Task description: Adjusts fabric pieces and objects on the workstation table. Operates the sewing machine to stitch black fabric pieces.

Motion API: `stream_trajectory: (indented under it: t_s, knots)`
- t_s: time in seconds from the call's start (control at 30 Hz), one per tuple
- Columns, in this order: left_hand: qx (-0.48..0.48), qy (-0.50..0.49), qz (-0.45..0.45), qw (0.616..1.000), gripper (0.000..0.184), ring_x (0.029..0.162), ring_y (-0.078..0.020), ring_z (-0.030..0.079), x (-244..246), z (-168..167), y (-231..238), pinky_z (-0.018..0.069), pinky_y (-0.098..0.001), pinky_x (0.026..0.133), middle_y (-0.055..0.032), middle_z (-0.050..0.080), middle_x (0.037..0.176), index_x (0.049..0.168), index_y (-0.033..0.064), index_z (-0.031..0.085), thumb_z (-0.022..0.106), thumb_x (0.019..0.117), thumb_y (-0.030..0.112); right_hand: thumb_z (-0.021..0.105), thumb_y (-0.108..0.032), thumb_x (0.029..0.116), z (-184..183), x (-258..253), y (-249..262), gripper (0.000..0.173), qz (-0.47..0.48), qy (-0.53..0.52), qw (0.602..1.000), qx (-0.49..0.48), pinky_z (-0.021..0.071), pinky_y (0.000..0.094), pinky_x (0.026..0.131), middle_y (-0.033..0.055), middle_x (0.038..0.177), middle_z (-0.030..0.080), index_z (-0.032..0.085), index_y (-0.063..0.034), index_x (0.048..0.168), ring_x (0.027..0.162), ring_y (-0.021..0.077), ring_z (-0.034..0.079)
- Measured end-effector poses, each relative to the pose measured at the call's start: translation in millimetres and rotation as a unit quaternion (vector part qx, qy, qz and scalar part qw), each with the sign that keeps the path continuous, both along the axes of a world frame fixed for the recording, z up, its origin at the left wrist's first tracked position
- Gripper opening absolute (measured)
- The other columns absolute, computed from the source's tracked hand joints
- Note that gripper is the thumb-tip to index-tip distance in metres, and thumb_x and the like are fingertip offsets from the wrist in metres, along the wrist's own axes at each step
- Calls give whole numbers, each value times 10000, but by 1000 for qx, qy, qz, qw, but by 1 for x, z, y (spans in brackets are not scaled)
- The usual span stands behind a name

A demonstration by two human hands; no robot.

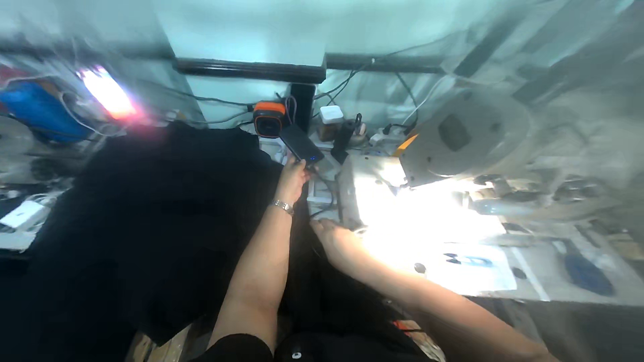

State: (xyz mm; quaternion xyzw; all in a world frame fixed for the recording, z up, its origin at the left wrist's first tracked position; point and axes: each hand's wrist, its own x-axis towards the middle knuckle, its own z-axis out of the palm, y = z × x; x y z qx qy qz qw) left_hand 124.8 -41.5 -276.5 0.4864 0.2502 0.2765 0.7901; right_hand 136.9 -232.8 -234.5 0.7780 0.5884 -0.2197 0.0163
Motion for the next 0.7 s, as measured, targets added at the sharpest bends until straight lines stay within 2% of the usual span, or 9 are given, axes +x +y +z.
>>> stream_trajectory:
  t_s: [0.07,0.13,0.23,0.33,0.43,0.47,0.53,0.63,0.7]
  knots:
    - [-23,-35,13,999,377,935,-235,693,12,-8,7,591,-401,837,-156,649,1193,1475,79,402,407,1103,143,457,30,1007,-16,-3,-10,498,4,-21,1000,18,484,489,1087,230,1413,570,435,2,1503,1336,377,556]
    - [-23,-38,6,999,387,933,-221,695,10,-10,8,589,-387,833,-142,653,1198,1484,106,405,409,1102,166,459,-28,1020,-28,-3,-25,432,23,-8,995,93,485,462,1086,195,1354,638,531,-13,1446,1304,349,592]
    - [-29,-52,-1,998,390,921,-235,696,13,-12,11,595,-398,828,-158,655,1169,1485,74,398,402,1100,131,521,-59,1014,-22,-7,-42,468,24,183,977,104,478,453,1087,221,1337,636,502,10,1477,1239,334,624]
    - [-22,-36,-14,999,372,872,-220,694,14,-8,9,598,-381,796,-146,665,1121,1460,65,424,408,1094,131,615,-63,971,-29,-16,-49,509,-70,383,912,132,589,337,871,129,1082,714,467,-20,1456,914,176,719]
    - [7,-21,-42,999,372,860,-201,697,10,-4,6,602,-370,788,-135,669,1114,1455,50,428,399,1092,125,706,-103,924,-33,-18,-40,797,-134,459,870,118,597,318,767,80,879,707,244,-64,1572,726,115,689]
    - [17,-18,-56,998,374,874,-202,698,9,-4,5,603,-374,800,-137,665,1129,1455,44,426,399,1090,122,717,-132,923,-34,-16,-34,890,-120,445,882,100,598,338,789,104,908,712,155,-63,1609,747,132,698]
    - [38,-16,-83,996,362,895,-196,691,7,-7,3,597,-376,807,-132,662,1146,1435,35,444,408,1085,116,737,-220,934,-33,-10,-22,957,-83,378,921,44,583,438,934,185,1133,721,99,-55,1628,964,242,737]
    - [63,-16,-113,992,368,873,-176,683,6,-8,2,595,-358,781,-121,667,1135,1435,32,464,410,1081,116,735,-369,934,-20,-6,-6,944,-61,249,966,-17,515,584,989,252,1253,656,173,-70,1631,1124,399,668]
    - [66,-9,-118,991,362,864,-169,681,6,-9,1,593,-355,779,-114,666,1125,1427,34,464,410,1081,123,692,-462,950,-16,-6,-5,836,-43,186,981,-39,508,627,968,243,1238,663,298,-118,1603,1138,427,658]
